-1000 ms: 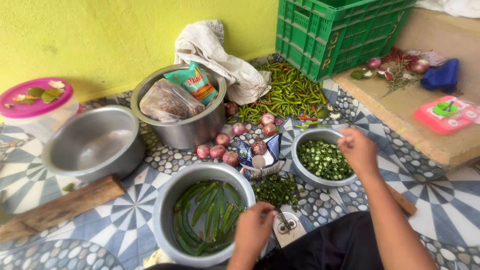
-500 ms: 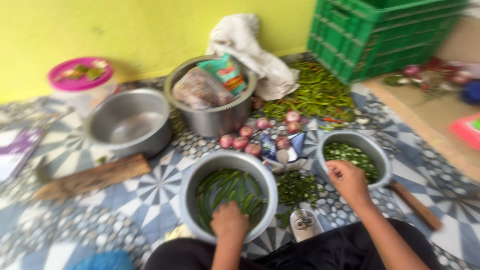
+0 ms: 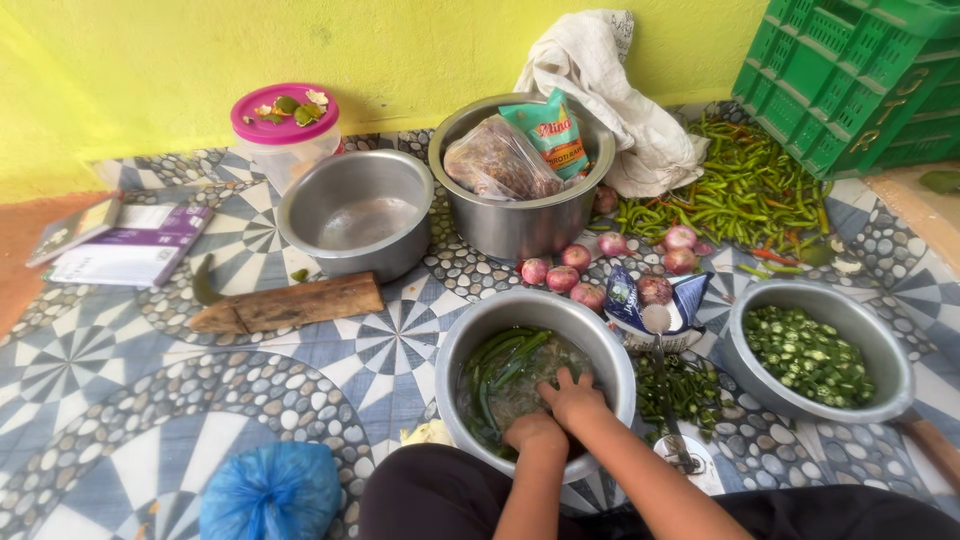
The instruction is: The person sits on the floor and uses a traditional blade to chop green okra pods. They repeatedly pick okra from a bowl of water, trim the ends, and slice the pods into small pieces, placing the chopped pieces into a separate bowl.
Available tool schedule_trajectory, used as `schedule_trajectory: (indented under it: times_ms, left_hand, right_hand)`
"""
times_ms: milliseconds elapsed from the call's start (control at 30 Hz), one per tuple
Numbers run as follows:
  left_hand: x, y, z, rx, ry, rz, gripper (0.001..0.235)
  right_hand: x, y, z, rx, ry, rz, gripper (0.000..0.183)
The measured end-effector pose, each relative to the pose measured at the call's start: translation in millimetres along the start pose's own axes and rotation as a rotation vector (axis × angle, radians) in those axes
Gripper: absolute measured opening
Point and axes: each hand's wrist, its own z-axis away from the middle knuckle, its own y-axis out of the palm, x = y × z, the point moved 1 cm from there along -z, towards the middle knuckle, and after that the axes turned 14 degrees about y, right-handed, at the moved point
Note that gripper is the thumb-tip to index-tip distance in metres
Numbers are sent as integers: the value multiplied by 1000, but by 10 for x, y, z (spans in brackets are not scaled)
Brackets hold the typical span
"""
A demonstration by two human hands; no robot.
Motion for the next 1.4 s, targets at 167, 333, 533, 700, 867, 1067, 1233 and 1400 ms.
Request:
schedule_trajectory:
  times_ms: [167,333,533,700,867,1067,1233,1400]
  left_hand:
    - [-47,71,-59,58,46,-240,48]
    - [-38,-37,8,-219,-163,39,46]
    - [-112,-284,340,-380,-215,39,61]
    - [-224,-281,436,-533,-92,149,70]
    - [-236,-244,394,-355,-85,208,83]
    - [-265,-292,479,-300,-73,240,73]
    - [-294,-283,500,-298,-21,224,94]
    - [-265,-219,450,-320,-34,210,96]
  right_hand:
    - [-113,111,-296,100,-37,93,45]
    - [-210,140,-432,-7,-138,-408,57]
    - [-328,69,-556,228,-273,-1430,45]
    - [-260,209,-670,-31,-252,-1355,24]
    - [-266,550,-983,-88,-153,-685,63]
    - [-263,754,-1332,-160,-103,-378,33]
    - [-316,705,-1265,88,64,-811,25]
    - [-286,570,-1118,-48,14,-409,30]
